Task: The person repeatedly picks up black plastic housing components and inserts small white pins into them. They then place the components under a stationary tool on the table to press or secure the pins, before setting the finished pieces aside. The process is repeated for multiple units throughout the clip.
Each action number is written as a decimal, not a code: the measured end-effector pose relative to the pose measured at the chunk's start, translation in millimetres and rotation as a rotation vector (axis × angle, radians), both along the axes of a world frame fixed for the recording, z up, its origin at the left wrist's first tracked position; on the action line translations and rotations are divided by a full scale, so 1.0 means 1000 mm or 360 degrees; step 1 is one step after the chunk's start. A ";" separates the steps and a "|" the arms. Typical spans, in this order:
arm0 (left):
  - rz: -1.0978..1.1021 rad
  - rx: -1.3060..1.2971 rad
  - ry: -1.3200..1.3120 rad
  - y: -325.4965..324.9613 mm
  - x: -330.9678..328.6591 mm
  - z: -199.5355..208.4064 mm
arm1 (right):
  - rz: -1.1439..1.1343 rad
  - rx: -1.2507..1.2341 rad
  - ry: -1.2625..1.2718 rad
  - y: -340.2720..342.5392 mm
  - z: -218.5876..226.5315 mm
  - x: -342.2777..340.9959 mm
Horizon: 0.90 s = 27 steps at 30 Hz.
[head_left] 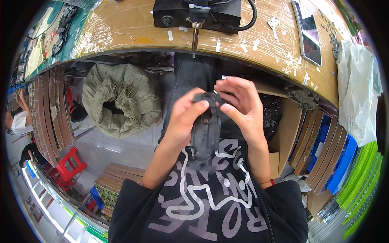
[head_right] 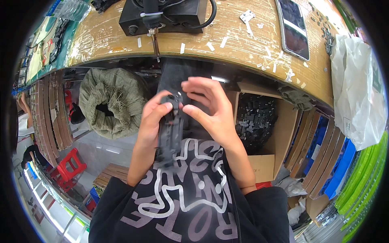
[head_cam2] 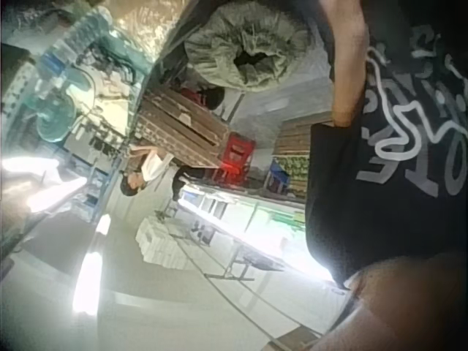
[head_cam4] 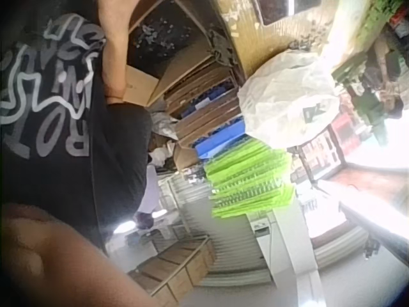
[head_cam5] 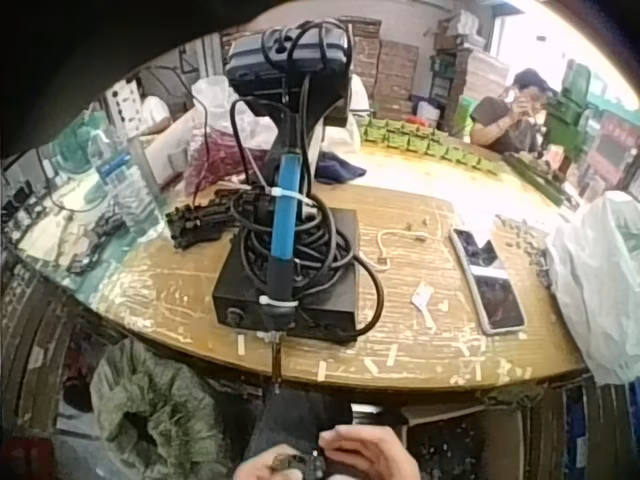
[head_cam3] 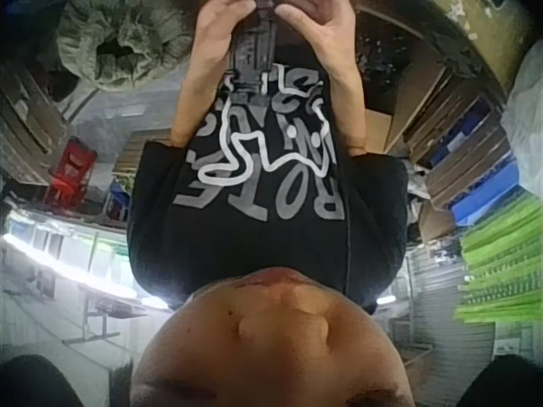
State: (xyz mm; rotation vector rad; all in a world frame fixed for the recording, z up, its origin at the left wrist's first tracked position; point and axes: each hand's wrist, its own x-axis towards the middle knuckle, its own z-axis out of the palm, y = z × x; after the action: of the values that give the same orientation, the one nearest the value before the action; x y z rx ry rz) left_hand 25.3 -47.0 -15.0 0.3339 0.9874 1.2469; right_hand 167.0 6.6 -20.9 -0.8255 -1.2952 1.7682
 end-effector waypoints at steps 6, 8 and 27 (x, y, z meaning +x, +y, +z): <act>0.0411 0.0142 0.0663 0.016 -0.011 -0.012 | 0.0365 -0.0615 -0.0018 -0.004 0.005 -0.001; 0.0437 0.0145 0.0671 0.022 -0.014 -0.014 | 0.0379 -0.0643 0.0005 -0.006 0.008 -0.005; 0.0462 0.0238 0.0607 0.039 -0.018 -0.006 | 0.0193 -0.0634 0.0190 -0.001 0.013 -0.015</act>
State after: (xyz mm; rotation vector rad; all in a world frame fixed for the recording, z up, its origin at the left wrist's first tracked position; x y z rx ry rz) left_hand 7.1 -8.2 -21.0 0.5758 1.3039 1.5606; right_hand 152.4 5.7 -7.6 -0.8533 -0.9448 2.1788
